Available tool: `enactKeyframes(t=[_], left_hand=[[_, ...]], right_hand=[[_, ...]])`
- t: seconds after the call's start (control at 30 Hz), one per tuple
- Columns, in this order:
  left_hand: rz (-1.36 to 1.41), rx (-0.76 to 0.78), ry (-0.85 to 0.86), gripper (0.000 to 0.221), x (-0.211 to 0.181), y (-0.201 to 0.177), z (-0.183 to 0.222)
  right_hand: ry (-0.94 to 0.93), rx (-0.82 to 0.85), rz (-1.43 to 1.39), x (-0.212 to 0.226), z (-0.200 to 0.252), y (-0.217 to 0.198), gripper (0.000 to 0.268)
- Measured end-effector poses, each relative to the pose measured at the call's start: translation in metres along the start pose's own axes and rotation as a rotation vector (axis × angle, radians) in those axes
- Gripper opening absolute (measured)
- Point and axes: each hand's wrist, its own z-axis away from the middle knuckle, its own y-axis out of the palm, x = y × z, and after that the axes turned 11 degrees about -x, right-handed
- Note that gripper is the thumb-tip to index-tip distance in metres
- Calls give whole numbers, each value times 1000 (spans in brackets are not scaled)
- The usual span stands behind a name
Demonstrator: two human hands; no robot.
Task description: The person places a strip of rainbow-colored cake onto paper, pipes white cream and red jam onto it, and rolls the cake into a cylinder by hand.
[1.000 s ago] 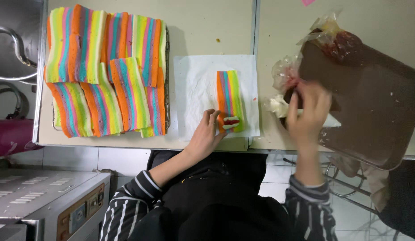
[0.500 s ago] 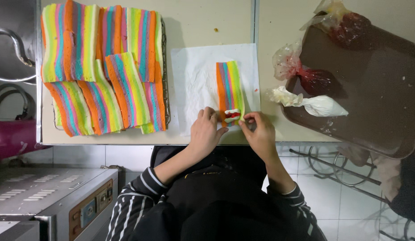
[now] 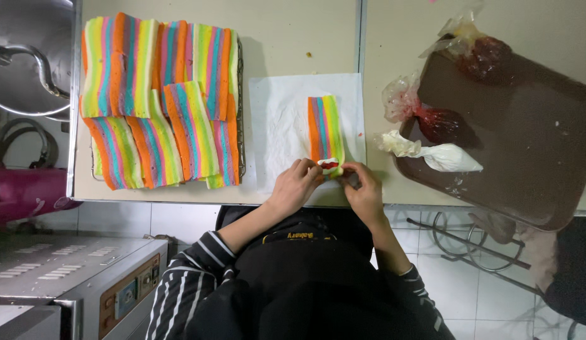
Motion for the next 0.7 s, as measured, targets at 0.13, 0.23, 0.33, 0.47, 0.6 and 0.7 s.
enactKeyframes(t=[0.13,0.23,0.33,0.47,0.6,0.7], left_hand=[[92,-83,64,10,-2,-14,-11],[162,-122,25,10,5,-1,-5],[209,-153,-34,13,8,7,-8],[344,-138,-143,17,7,-2,-27],[420,-76,-194,15,6,-13,-44],[451,-27,-275,14,8,-10,-46]], right_hand=[[-177,-22,-65,2,-8,-2,19],[-179,-44,-97,-4,-11,2,15],[-72,-47,-155,-3,-18,6,13],[50,-18,-150,-10,-28,12,14],[98,39,-171,-13,-40,11,13],[104,51,-200,-13,-43,10,15]])
